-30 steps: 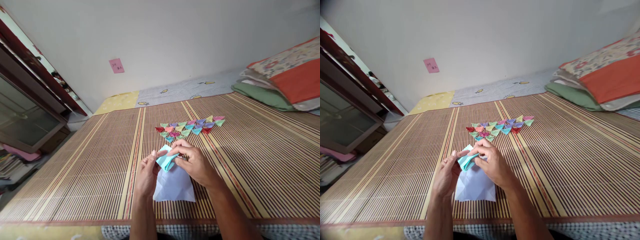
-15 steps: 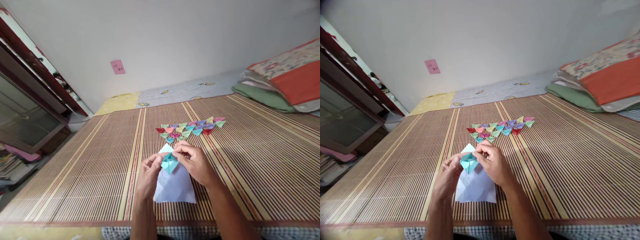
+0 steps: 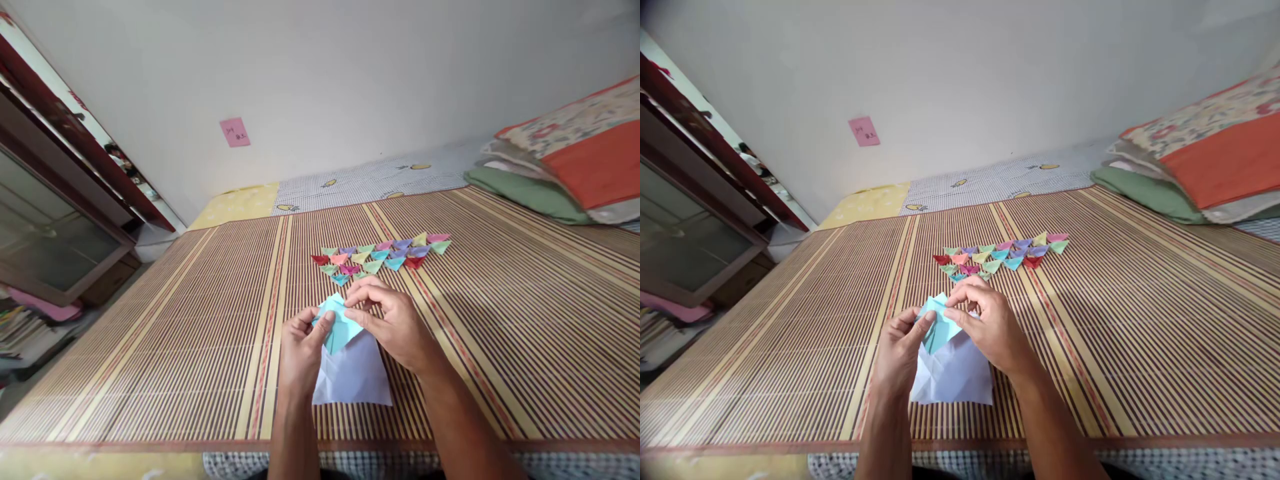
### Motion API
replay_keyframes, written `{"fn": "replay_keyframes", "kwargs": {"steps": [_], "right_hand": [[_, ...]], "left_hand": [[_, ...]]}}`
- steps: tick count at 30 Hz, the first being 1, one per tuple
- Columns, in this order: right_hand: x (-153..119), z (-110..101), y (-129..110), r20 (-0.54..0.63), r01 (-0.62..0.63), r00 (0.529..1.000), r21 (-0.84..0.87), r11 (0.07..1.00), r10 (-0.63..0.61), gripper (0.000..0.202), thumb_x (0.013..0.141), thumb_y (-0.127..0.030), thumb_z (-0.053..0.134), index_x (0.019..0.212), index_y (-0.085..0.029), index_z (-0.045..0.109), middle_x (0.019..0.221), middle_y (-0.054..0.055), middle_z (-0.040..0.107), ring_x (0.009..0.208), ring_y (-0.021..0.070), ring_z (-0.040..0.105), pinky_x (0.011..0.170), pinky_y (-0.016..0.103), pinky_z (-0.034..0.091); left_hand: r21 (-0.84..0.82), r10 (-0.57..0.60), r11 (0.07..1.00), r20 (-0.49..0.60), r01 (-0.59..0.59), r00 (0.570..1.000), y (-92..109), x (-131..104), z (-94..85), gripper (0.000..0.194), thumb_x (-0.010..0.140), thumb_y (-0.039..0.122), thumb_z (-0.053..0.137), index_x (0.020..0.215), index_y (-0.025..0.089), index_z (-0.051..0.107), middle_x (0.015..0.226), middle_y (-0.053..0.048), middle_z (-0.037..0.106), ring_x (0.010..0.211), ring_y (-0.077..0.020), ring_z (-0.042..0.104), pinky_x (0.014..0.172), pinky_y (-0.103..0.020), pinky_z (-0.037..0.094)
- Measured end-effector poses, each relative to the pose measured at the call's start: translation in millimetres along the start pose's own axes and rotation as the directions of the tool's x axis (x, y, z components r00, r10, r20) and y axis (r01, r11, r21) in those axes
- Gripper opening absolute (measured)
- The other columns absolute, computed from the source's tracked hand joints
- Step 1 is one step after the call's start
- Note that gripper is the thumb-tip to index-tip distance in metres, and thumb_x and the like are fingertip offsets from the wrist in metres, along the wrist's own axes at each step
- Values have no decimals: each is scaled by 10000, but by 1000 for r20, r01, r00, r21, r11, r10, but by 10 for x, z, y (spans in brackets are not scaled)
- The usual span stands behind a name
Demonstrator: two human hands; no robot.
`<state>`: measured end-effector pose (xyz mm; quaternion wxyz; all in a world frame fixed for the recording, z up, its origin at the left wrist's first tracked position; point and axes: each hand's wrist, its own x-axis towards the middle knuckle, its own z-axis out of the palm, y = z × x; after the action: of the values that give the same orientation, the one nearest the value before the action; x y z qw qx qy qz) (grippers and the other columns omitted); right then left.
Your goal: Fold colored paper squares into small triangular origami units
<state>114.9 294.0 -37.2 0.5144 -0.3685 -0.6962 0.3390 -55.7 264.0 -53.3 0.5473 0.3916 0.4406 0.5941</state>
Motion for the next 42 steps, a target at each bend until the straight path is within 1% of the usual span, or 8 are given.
{"fn": "replay_keyframes", "kwargs": {"steps": [4, 9, 14, 20, 28, 35, 39, 42], "right_hand": [[-8, -19, -8, 14, 1, 1000, -2, 1000, -1, 76, 891, -197, 722, 818, -211, 709, 990, 43, 667, 950, 213, 663, 812, 351, 486], [-8, -3, -19, 24, 6, 1000, 17, 1000, -6, 114, 898, -173, 695, 790, -207, 680, 916, 29, 653, 884, 198, 648, 759, 330, 474], [-6, 1, -36, -6, 8, 1000, 13, 1000, -8, 51, 881, -163, 709, 880, -212, 696, 919, 20, 665, 792, 173, 620, 703, 312, 475], [-12, -10, -44, 32, 41, 999, 9, 999, -41, 63, 887, -168, 713, 853, -220, 701, 919, 24, 658, 892, 203, 648, 765, 336, 496], [-18, -13, -19, 38, 33, 999, 23, 999, -34, 87, 901, -157, 682, 835, -213, 684, 901, 19, 671, 880, 199, 655, 779, 339, 495], [-28, -25, -48, 68, -26, 997, 2, 1000, 26, 77, 897, -164, 665, 842, -213, 686, 871, 16, 687, 832, 196, 646, 745, 335, 482], [-35, -23, -57, 66, -47, 997, -6, 999, 48, 62, 888, -171, 664, 855, -214, 692, 873, 19, 697, 821, 194, 639, 725, 325, 481], [-41, -17, -57, 54, -65, 996, -7, 998, 65, 54, 872, -164, 670, 863, -214, 691, 826, 2, 682, 743, 171, 607, 679, 305, 471]], "left_hand": [[22, 1, 1000, 39, -2, 999, 3, -18, -9, 370, 749, 446, 888, 700, 141, 685, 629, 28, 579, 552, -74, 456, 534, -194, 382], [72, -2, 997, 81, -4, 997, 2, -19, -54, 355, 801, 446, 848, 718, 144, 679, 638, 28, 555, 567, -82, 447, 544, -206, 368], [99, -36, 995, 49, 31, 998, 20, -23, -57, 397, 763, 486, 864, 695, 139, 684, 620, 22, 552, 548, -89, 443, 521, -215, 358], [129, -61, 990, 55, 54, 997, 56, -25, -17, 411, 724, 496, 883, 685, 132, 695, 613, 12, 565, 536, -89, 443, 513, -220, 357], [255, -59, 967, 115, 28, 992, 91, -41, 7, 407, 742, 512, 853, 709, 133, 707, 625, 10, 548, 552, -98, 422, 524, -230, 332], [302, -42, 953, 141, -2, 989, 131, -50, 23, 406, 734, 492, 860, 647, 143, 670, 606, 18, 507, 563, -105, 404, 522, -232, 317], [297, -45, 955, 152, -2, 987, 123, -41, 23, 383, 724, 470, 872, 663, 150, 671, 619, 12, 529, 573, -113, 427, 530, -235, 336], [315, -43, 949, 148, -6, 988, 87, -37, 13, 379, 750, 467, 854, 681, 153, 655, 633, 11, 528, 580, -116, 428, 533, -239, 340]]}}
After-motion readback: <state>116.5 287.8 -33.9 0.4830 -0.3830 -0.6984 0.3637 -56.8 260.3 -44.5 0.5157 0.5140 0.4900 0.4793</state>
